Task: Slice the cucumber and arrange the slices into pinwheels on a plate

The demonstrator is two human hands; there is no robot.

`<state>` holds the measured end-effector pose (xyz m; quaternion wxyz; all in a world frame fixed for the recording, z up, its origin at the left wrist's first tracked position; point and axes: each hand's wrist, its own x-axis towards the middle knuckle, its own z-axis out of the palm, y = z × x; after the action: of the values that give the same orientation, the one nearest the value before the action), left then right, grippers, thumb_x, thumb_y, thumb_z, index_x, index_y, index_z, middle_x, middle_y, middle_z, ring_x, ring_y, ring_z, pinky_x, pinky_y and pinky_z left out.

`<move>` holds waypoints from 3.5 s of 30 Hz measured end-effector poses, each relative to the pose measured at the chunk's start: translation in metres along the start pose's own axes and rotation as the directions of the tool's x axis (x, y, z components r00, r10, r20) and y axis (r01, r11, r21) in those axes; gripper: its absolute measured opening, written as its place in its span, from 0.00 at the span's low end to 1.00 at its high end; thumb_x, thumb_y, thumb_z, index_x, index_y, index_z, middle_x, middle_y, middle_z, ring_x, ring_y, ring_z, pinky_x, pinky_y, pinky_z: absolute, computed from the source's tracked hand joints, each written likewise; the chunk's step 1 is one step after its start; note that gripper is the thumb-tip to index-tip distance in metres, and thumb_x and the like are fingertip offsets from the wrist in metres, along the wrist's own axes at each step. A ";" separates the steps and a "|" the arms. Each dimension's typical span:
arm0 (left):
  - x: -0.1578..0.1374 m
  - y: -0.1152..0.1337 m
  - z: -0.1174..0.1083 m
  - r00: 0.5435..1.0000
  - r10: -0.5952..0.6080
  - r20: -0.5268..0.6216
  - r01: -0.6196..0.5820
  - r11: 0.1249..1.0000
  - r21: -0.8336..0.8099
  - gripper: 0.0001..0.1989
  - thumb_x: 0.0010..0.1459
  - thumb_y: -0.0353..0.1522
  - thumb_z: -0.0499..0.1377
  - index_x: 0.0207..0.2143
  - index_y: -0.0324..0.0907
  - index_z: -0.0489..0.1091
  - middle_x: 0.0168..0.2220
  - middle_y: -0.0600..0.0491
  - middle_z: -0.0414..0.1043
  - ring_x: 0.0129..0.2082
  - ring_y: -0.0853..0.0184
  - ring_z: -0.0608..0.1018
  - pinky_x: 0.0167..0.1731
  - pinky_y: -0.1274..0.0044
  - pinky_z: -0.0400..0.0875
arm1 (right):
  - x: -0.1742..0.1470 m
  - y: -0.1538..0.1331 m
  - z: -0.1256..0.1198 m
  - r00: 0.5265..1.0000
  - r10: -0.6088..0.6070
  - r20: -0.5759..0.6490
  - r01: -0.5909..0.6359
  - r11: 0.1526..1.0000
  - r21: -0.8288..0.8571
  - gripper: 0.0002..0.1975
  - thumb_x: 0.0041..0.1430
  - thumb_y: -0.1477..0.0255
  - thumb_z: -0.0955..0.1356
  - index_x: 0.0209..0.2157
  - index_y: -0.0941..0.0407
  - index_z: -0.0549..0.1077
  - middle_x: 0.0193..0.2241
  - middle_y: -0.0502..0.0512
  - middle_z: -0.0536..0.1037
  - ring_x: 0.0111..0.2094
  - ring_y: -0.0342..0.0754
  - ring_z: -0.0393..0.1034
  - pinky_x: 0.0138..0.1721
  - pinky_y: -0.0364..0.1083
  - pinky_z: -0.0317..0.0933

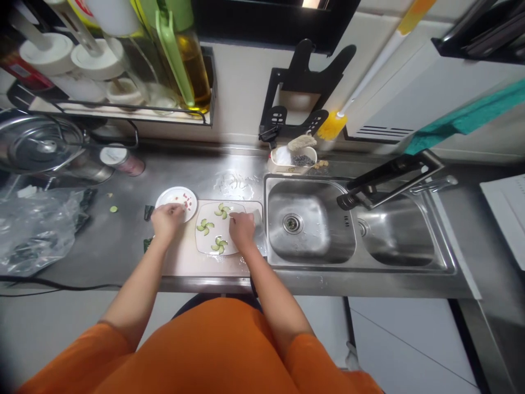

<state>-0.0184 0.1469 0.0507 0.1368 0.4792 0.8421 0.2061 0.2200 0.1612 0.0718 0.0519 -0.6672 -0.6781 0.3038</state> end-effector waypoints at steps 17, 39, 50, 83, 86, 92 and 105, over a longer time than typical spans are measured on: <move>0.020 -0.003 0.019 0.989 -0.087 0.117 0.070 0.988 0.138 0.17 0.51 0.38 0.53 0.33 0.39 0.77 0.32 0.45 0.76 0.33 0.61 0.74 0.35 0.76 0.64 | -0.026 0.003 0.003 0.999 -0.003 0.049 0.004 1.000 -0.018 0.16 0.62 0.72 0.60 0.45 0.50 0.76 0.39 0.53 0.75 0.46 0.52 0.59 0.40 0.45 0.52; 0.025 -0.010 0.012 0.985 -0.008 0.170 -0.002 0.998 0.057 0.14 0.51 0.39 0.55 0.31 0.41 0.78 0.31 0.48 0.77 0.35 0.61 0.75 0.39 0.76 0.65 | -0.029 0.016 0.004 0.997 -0.035 -0.068 0.036 0.999 0.019 0.12 0.60 0.74 0.64 0.41 0.51 0.78 0.36 0.53 0.76 0.41 0.50 0.61 0.43 0.45 0.53; -0.005 0.015 -0.006 0.993 -0.059 0.106 0.069 0.994 -0.090 0.13 0.50 0.39 0.57 0.30 0.41 0.77 0.30 0.51 0.77 0.32 0.64 0.75 0.37 0.76 0.66 | -0.034 0.046 -0.004 0.980 -0.060 -0.188 0.066 0.997 0.025 0.13 0.60 0.73 0.62 0.39 0.53 0.78 0.34 0.53 0.77 0.37 0.48 0.64 0.44 0.45 0.53; -0.092 0.097 0.069 0.864 0.356 0.355 -0.272 0.925 -0.265 0.08 0.53 0.29 0.57 0.29 0.40 0.77 0.29 0.49 0.76 0.31 0.65 0.74 0.36 0.74 0.64 | -0.034 0.043 -0.002 0.999 -0.021 -0.028 0.018 0.995 -0.101 0.15 0.62 0.72 0.61 0.45 0.46 0.76 0.35 0.53 0.74 0.42 0.51 0.59 0.40 0.44 0.52; -0.093 0.097 0.069 0.856 0.352 0.378 -0.274 0.930 -0.246 0.08 0.54 0.30 0.57 0.29 0.41 0.77 0.29 0.49 0.76 0.32 0.65 0.74 0.37 0.74 0.64 | -0.033 0.043 -0.001 0.999 -0.027 -0.018 0.025 0.992 -0.121 0.15 0.63 0.72 0.61 0.45 0.46 0.76 0.34 0.54 0.73 0.41 0.51 0.59 0.40 0.45 0.52; -0.092 0.097 0.072 0.853 0.343 0.393 -0.283 0.937 -0.204 0.09 0.54 0.31 0.56 0.29 0.41 0.77 0.29 0.48 0.76 0.31 0.64 0.74 0.36 0.74 0.63 | -0.031 0.046 0.002 1.000 -0.029 -0.012 0.027 0.990 -0.135 0.15 0.63 0.71 0.61 0.45 0.45 0.75 0.35 0.54 0.73 0.42 0.51 0.59 0.40 0.45 0.52; -0.092 0.092 0.075 0.860 0.339 0.381 -0.265 0.936 -0.232 0.07 0.52 0.31 0.58 0.28 0.42 0.77 0.28 0.50 0.76 0.31 0.64 0.74 0.36 0.74 0.63 | -0.030 0.042 -0.002 1.000 -0.011 -0.005 0.010 0.992 -0.128 0.15 0.63 0.72 0.61 0.45 0.47 0.75 0.37 0.55 0.74 0.43 0.52 0.59 0.39 0.45 0.52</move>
<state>0.1293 0.1253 0.0321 0.3191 0.6248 0.6868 0.1901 0.2608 0.1302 0.0630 0.0126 -0.6665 -0.6995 0.2574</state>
